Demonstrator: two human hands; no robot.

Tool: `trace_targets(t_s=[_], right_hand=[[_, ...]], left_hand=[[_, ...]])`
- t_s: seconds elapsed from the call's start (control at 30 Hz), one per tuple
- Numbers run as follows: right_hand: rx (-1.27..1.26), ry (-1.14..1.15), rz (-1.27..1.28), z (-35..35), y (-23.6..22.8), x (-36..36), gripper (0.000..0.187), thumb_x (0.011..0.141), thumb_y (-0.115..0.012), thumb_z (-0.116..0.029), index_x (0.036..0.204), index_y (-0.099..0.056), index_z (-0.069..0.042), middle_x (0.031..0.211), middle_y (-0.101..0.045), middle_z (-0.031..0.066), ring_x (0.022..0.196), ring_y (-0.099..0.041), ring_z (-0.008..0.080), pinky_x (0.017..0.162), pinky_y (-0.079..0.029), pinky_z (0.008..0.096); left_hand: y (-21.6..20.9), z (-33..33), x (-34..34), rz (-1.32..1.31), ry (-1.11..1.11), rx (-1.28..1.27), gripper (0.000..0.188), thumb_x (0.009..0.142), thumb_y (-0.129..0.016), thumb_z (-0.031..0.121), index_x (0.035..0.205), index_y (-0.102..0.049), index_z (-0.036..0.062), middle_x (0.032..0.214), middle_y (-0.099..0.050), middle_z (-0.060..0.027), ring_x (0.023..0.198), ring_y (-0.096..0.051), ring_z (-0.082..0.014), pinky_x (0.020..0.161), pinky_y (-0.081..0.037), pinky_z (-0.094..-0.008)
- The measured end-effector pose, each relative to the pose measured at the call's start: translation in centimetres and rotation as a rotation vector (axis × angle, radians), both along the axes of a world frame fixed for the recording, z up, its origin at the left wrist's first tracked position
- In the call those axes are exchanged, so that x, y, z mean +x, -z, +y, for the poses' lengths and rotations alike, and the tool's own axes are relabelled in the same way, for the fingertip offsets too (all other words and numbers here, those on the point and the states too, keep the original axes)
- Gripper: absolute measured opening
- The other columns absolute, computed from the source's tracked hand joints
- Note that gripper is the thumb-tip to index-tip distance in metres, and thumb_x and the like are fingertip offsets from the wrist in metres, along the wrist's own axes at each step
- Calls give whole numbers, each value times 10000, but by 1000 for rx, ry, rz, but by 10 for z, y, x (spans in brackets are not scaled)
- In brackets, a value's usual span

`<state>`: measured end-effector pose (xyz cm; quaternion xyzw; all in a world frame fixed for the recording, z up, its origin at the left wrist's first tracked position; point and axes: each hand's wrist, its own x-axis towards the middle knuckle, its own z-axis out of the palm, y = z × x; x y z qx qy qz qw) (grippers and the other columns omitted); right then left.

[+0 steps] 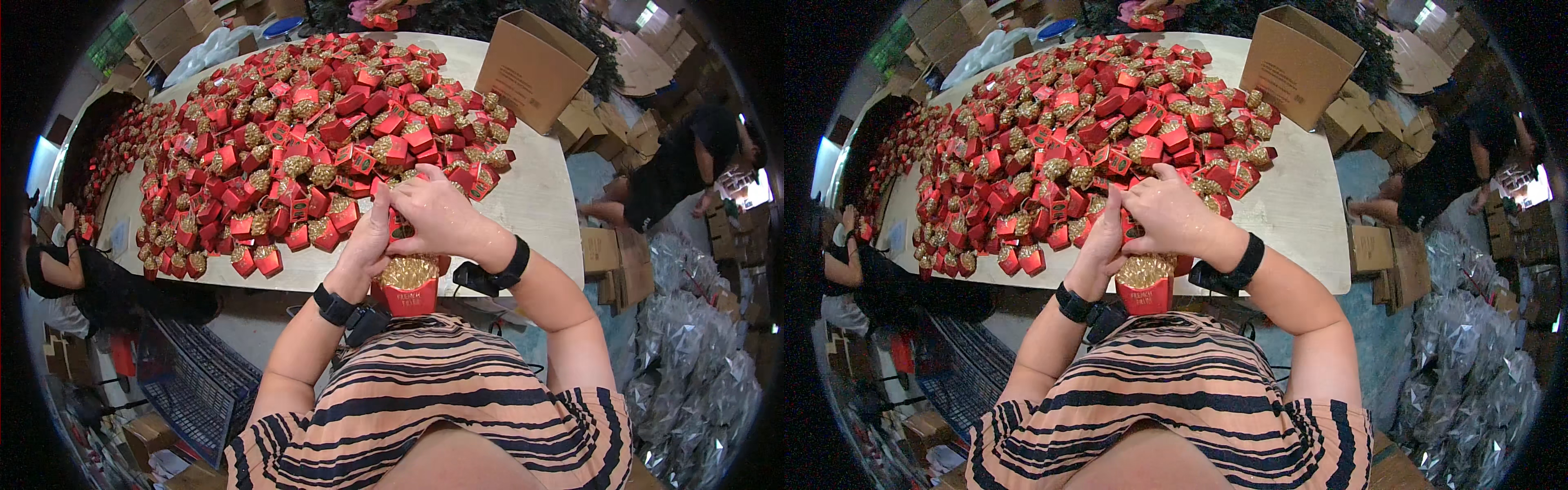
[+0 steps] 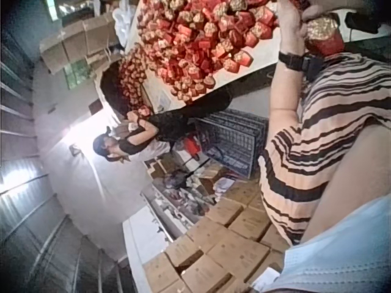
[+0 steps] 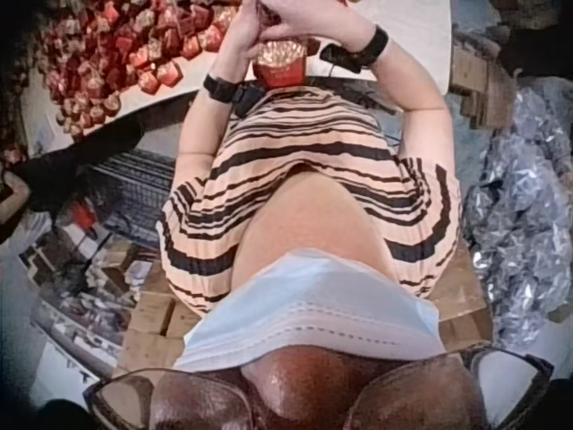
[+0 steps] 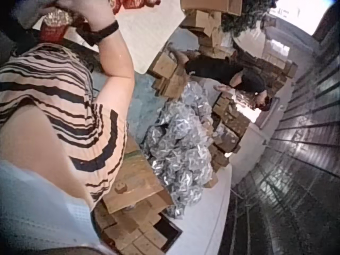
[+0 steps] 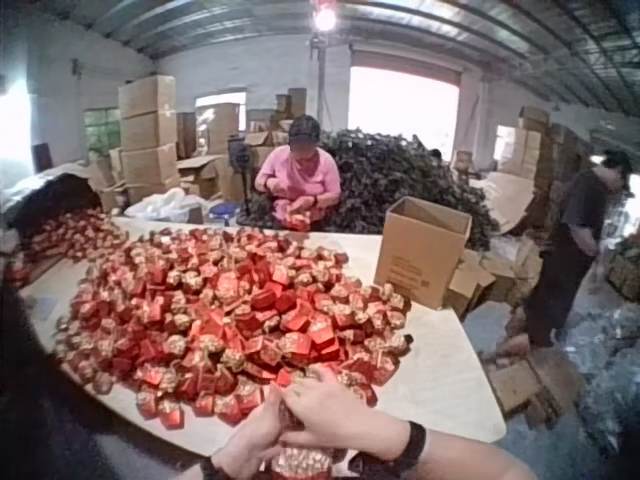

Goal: Tying and organizing small red and gold decorative items on a production table.

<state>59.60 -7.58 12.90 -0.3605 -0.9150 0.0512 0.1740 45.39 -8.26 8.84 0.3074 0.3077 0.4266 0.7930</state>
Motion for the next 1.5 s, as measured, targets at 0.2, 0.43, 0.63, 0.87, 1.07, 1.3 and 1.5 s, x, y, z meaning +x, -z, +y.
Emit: trace_targets(t_s=[0.2,0.43,0.63,0.87,1.07,1.3,1.5], right_hand=[[-121,-51,187,2,-2,25,643,706,-700,-302,1256,-463,-67,1135,-569,123,1077,-525,269,957,-332,409],[32,-20,54,-16,5,21,767,611,-739,-252,1280,-419,-60,1263,-471,121,1166,-458,268,986,-322,438],[79,11,23,-17,17,23,796,571,-767,-263,1264,-434,-55,1223,-497,107,1122,-491,258,988,-325,445],[93,9,9,-14,17,24,763,552,-788,-306,1204,-492,-40,1164,-538,102,1087,-516,239,983,-335,445],[198,0,36,-15,21,20,691,550,-771,-257,1148,-522,-17,1097,-571,106,1033,-546,235,991,-339,440],[249,-7,132,-13,20,22,618,564,-739,-232,1106,-537,-15,1031,-575,105,965,-560,238,940,-372,411],[168,-57,226,-15,18,21,710,562,-752,-190,1205,-486,-51,1056,-577,98,987,-553,248,920,-379,403]], left_hand=[[15,14,-16,-133,112,-111,670,863,-326,647,1008,-540,28,756,-620,-115,631,-631,-223,594,-546,-355],[16,13,-10,-97,37,-156,576,924,-311,551,1022,-547,34,765,-622,-121,613,-627,-240,571,-538,-332],[28,17,-11,-153,137,-142,547,933,-328,518,1056,-536,27,869,-633,-118,711,-641,-237,640,-548,-346],[28,14,3,-137,69,-153,671,891,-312,609,1124,-500,9,1029,-605,-131,911,-623,-241,792,-527,-366],[17,8,4,-124,70,-107,682,873,-344,627,1150,-491,22,1091,-586,-118,982,-599,-216,838,-508,-353],[13,-4,-6,-76,123,80,290,850,-569,114,1118,-516,16,1029,-600,-73,914,-601,-151,780,-502,-290],[13,0,-8,-80,145,30,277,797,-543,6,1074,-538,4,975,-610,-81,863,-603,-150,747,-504,-288]])
